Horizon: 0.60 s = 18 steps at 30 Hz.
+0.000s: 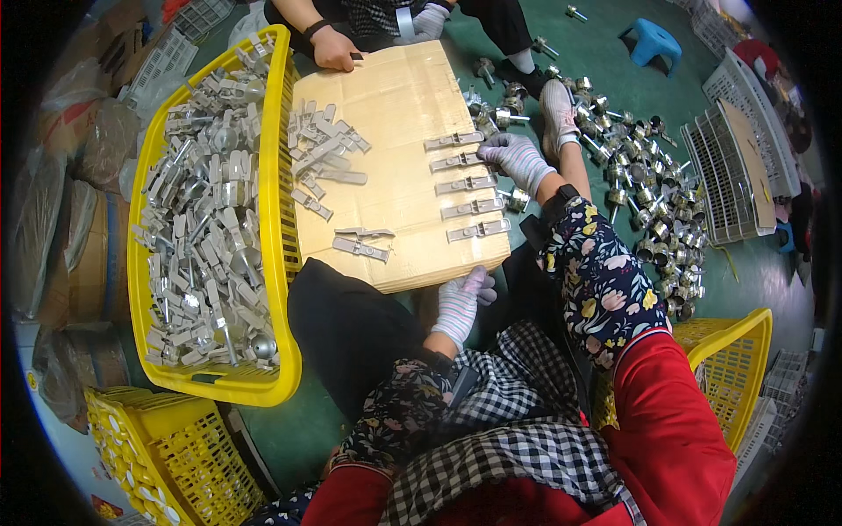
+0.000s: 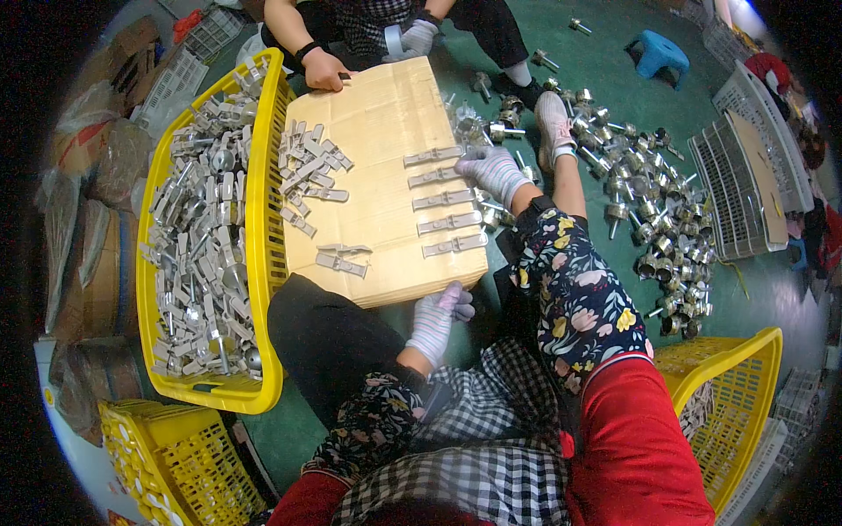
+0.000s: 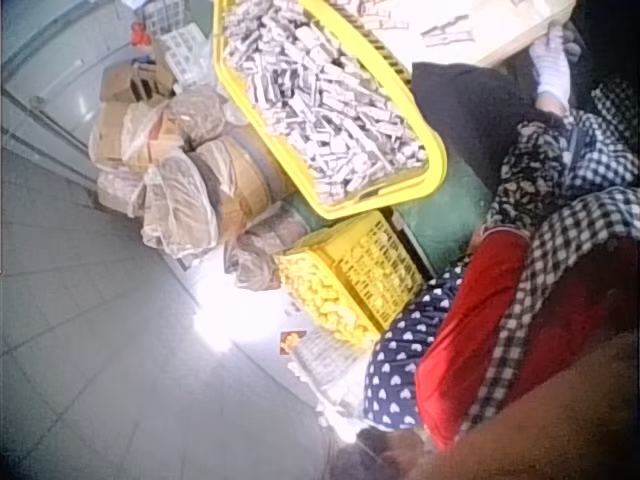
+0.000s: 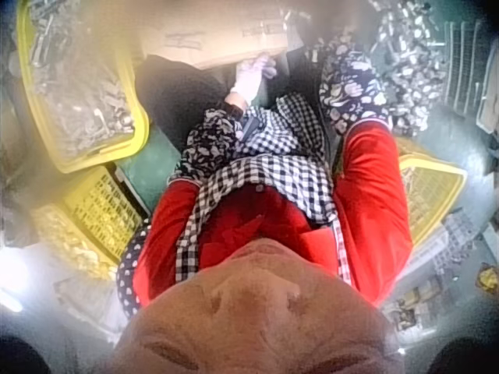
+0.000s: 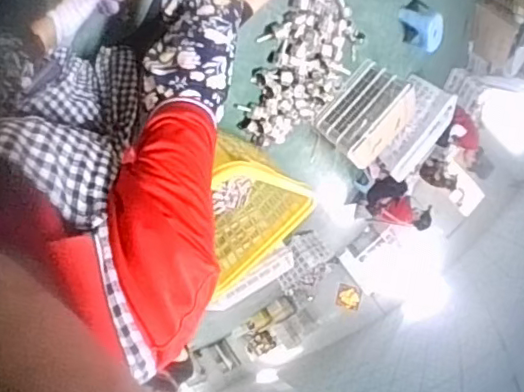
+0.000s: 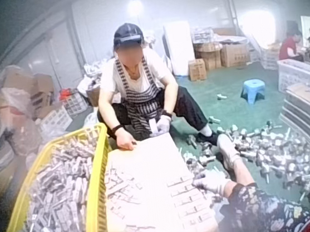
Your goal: Assembling metal door lock components and placing them on a cardboard board for sorting.
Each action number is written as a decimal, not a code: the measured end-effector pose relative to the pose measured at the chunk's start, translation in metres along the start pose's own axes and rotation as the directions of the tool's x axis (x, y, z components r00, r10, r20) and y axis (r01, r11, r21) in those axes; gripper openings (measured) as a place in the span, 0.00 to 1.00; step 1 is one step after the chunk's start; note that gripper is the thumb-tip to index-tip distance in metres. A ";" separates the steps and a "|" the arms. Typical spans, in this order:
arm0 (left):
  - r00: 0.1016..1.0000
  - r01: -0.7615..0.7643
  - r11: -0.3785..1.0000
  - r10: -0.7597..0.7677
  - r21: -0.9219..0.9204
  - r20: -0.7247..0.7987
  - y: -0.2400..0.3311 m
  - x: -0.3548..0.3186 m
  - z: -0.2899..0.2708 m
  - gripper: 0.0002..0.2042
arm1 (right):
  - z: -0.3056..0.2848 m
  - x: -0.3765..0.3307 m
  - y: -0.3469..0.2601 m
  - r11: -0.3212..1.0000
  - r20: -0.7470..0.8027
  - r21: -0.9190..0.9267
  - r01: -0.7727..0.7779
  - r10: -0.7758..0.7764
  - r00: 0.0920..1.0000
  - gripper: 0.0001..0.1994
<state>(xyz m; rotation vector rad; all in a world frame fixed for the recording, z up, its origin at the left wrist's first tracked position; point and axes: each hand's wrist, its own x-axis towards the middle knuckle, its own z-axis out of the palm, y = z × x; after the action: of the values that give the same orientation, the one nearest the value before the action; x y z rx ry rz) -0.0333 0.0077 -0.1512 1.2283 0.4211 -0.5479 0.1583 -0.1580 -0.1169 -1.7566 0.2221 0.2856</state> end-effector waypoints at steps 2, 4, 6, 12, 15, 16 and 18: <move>1.000 0.005 1.000 -0.005 0.005 0.003 0.001 0.000 0.003 0.18 | -0.003 0.006 0.010 0.998 -0.030 -0.044 0.052 -0.053 0.998 0.07; 1.000 0.010 1.000 -0.010 0.005 -0.008 0.001 0.000 0.002 0.18 | 0.001 0.007 0.012 0.991 -0.044 -0.088 0.102 -0.106 0.993 0.08; 1.000 -0.001 1.000 0.001 -0.014 -0.011 -0.001 0.001 -0.002 0.18 | 0.010 -0.003 -0.002 0.979 -0.128 -0.106 0.174 -0.187 0.974 0.14; 1.000 0.006 1.000 -0.005 -0.001 0.005 0.000 0.001 0.001 0.19 | -0.002 0.011 0.015 0.994 -0.051 -0.081 0.073 -0.077 0.996 0.15; 1.000 0.002 1.000 -0.002 -0.007 -0.013 0.001 0.000 0.002 0.19 | -0.002 0.011 0.016 0.998 -0.022 -0.050 0.025 -0.027 0.999 0.16; 1.000 0.002 1.000 -0.002 -0.006 -0.013 0.001 0.000 0.002 0.19 | -0.002 0.010 0.015 0.999 -0.015 -0.044 0.026 -0.027 1.000 0.16; 1.000 -0.007 1.000 0.007 -0.003 -0.003 0.000 0.000 0.002 0.19 | -0.001 0.009 0.014 0.999 -0.009 -0.036 0.026 -0.026 1.000 0.17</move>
<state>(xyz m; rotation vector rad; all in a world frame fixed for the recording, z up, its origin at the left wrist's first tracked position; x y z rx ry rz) -0.0332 0.0063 -0.1502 1.2277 0.4204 -0.5394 0.1632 -0.1620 -0.1321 -1.7952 0.2021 0.2641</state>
